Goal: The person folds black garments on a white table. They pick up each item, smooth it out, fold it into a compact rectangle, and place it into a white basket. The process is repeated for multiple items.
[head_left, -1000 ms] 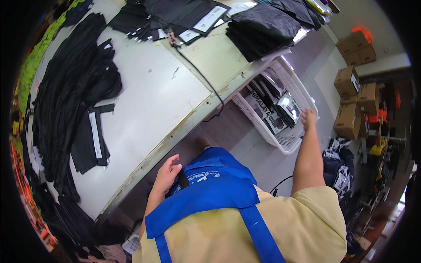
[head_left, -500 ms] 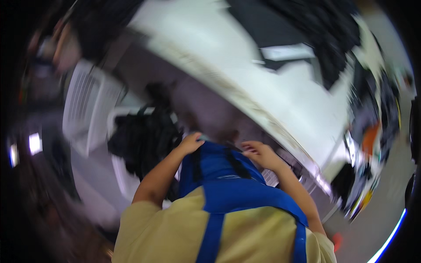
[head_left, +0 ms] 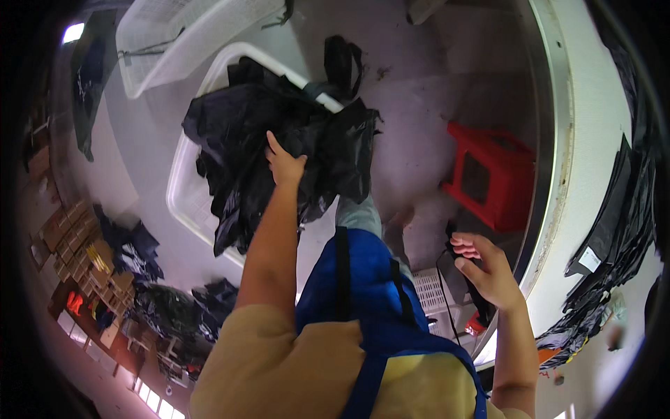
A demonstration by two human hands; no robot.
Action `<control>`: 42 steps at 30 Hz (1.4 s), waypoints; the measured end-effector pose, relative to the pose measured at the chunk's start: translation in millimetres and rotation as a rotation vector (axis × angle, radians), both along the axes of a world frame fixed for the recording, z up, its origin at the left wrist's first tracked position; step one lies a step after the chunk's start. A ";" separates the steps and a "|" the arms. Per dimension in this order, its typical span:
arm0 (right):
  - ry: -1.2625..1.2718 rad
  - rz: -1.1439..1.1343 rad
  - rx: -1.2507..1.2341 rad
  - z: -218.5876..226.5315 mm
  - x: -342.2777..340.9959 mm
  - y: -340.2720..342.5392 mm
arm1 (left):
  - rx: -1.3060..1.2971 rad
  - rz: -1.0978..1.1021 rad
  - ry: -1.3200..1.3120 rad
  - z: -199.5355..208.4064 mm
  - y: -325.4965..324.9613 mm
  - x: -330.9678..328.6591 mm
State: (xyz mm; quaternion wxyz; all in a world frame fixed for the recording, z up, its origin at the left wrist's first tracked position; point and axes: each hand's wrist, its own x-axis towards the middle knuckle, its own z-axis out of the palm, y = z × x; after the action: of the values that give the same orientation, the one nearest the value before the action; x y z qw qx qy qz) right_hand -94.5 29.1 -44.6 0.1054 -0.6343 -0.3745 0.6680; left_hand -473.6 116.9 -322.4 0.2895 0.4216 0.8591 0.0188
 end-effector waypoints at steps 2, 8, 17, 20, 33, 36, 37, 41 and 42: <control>-0.001 0.082 -0.025 -6.7 -8.4 11.1 | -0.167 0.372 -0.337 -48.1 -15.8 -47.1; 0.245 -0.152 -0.091 -46.3 -34.3 -1.4 | -0.055 -0.038 -0.480 70.9 -117.8 -29.6; -0.673 0.353 1.008 22.2 -48.0 69.4 | 0.197 -0.188 -0.283 53.4 -196.7 -10.2; -1.224 0.487 1.159 15.4 34.9 70.5 | -0.212 -0.317 -0.182 18.7 -204.5 1.7; -0.945 0.505 1.004 -10.6 79.9 65.7 | 0.103 -0.413 0.053 -119.2 -112.0 33.8; -1.135 0.674 0.959 -0.7 80.4 59.2 | -0.033 -0.482 0.320 -165.0 -61.3 28.4; -1.139 0.667 0.933 -1.0 75.7 65.5 | -0.162 -0.447 0.291 -137.7 -21.2 37.2; -1.135 0.621 0.913 -0.7 68.5 69.5 | -0.123 -0.173 0.226 -126.8 96.3 26.9; -1.131 0.642 0.931 -0.4 73.0 67.8 | 0.025 -0.114 0.132 -128.2 107.5 17.0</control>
State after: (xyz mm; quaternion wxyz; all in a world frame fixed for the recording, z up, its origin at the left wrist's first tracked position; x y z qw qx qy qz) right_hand -21.5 96.9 -45.0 -0.0438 -0.6289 -0.7760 0.0180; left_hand -456.6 224.4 -450.6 0.2276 0.4735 0.8507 -0.0147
